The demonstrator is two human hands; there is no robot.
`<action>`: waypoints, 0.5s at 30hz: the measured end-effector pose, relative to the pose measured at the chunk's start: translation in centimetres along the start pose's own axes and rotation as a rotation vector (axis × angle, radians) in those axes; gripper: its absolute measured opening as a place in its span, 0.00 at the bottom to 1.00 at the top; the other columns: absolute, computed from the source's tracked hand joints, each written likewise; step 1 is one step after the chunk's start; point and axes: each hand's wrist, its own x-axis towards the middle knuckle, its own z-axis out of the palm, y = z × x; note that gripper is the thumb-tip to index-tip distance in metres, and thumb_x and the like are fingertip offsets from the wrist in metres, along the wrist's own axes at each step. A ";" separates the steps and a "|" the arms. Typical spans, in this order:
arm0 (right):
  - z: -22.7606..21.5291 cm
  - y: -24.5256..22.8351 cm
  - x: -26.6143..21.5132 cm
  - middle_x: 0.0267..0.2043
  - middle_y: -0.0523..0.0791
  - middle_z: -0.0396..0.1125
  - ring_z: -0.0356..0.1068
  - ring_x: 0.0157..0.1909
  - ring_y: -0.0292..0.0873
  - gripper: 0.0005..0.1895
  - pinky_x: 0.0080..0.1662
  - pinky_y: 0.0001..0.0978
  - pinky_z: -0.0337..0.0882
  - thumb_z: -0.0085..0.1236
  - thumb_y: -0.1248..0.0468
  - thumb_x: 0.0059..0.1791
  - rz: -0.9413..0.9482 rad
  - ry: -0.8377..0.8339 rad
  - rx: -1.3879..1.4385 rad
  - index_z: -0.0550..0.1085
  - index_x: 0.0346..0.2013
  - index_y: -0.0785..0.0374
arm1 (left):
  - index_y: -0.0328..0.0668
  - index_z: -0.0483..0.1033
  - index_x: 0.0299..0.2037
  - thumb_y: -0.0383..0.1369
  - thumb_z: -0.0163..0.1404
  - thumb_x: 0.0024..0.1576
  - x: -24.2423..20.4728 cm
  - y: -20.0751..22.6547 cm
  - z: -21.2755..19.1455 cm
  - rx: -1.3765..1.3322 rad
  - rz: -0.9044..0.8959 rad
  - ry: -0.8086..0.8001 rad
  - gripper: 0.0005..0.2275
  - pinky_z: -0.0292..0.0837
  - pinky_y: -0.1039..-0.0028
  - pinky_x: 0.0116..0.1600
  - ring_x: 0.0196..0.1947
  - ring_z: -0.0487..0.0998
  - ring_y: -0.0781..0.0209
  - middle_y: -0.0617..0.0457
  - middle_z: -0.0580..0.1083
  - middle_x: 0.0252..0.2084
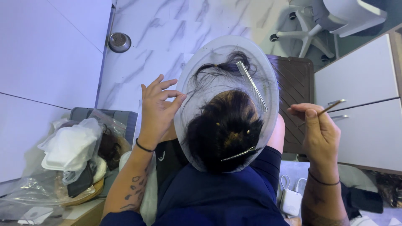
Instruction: Repairing a hairpiece by ventilating hair strands using a needle tool and a comb
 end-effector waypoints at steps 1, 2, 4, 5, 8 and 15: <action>0.0 -0.2 0.1 0.50 0.56 0.69 0.72 0.52 0.48 0.18 0.59 0.35 0.74 0.35 0.65 0.66 -0.005 0.003 0.000 0.72 0.51 0.76 | 0.55 0.82 0.33 0.37 0.60 0.59 0.2 1.1 -0.6 -0.001 0.005 0.002 0.03 0.34 0.34 0.73 0.70 0.66 0.51 0.61 0.77 0.54; 0.1 -0.5 0.1 0.50 0.56 0.69 0.69 0.45 0.45 0.15 0.54 0.32 0.72 0.37 0.67 0.65 0.006 0.003 0.031 0.71 0.54 0.76 | 0.53 0.82 0.34 0.36 0.59 0.59 0.1 2.2 -1.3 -0.112 -0.029 -0.014 0.02 0.35 0.38 0.75 0.70 0.67 0.52 0.60 0.77 0.54; 0.4 -1.7 0.3 0.50 0.56 0.69 0.66 0.39 0.41 0.13 0.49 0.28 0.70 0.40 0.68 0.64 0.023 0.001 0.061 0.70 0.57 0.75 | 0.51 0.81 0.35 0.34 0.59 0.59 0.0 4.1 -2.3 -0.223 -0.068 -0.034 0.02 0.36 0.42 0.77 0.70 0.68 0.53 0.60 0.77 0.53; 0.7 -2.6 0.6 0.48 0.51 0.71 0.62 0.37 0.37 0.10 0.45 0.24 0.65 0.45 0.70 0.62 0.058 -0.003 0.021 0.73 0.55 0.72 | 0.49 0.80 0.37 0.33 0.58 0.60 0.0 4.8 -2.7 -0.282 -0.051 -0.046 0.02 0.51 0.54 0.72 0.63 0.72 0.56 0.56 0.78 0.51; 1.3 -4.4 1.4 0.47 0.48 0.73 0.65 0.43 0.35 0.07 0.48 0.22 0.65 0.53 0.73 0.58 0.066 -0.039 -0.004 0.76 0.50 0.69 | 0.43 0.79 0.38 0.30 0.57 0.60 -0.4 7.2 -3.0 -0.462 -0.121 -0.088 0.02 0.70 0.74 0.59 0.48 0.78 0.64 0.53 0.79 0.42; 3.9 -10.1 2.5 0.26 0.35 0.54 0.53 0.27 0.26 0.24 0.34 0.15 0.57 0.65 0.71 0.48 0.120 -0.391 0.196 0.75 0.59 0.63 | 0.34 0.74 0.40 0.23 0.54 0.59 -2.3 10.7 -3.1 -0.978 -0.291 -0.231 0.03 0.80 0.76 0.48 0.36 0.82 0.59 0.45 0.78 0.33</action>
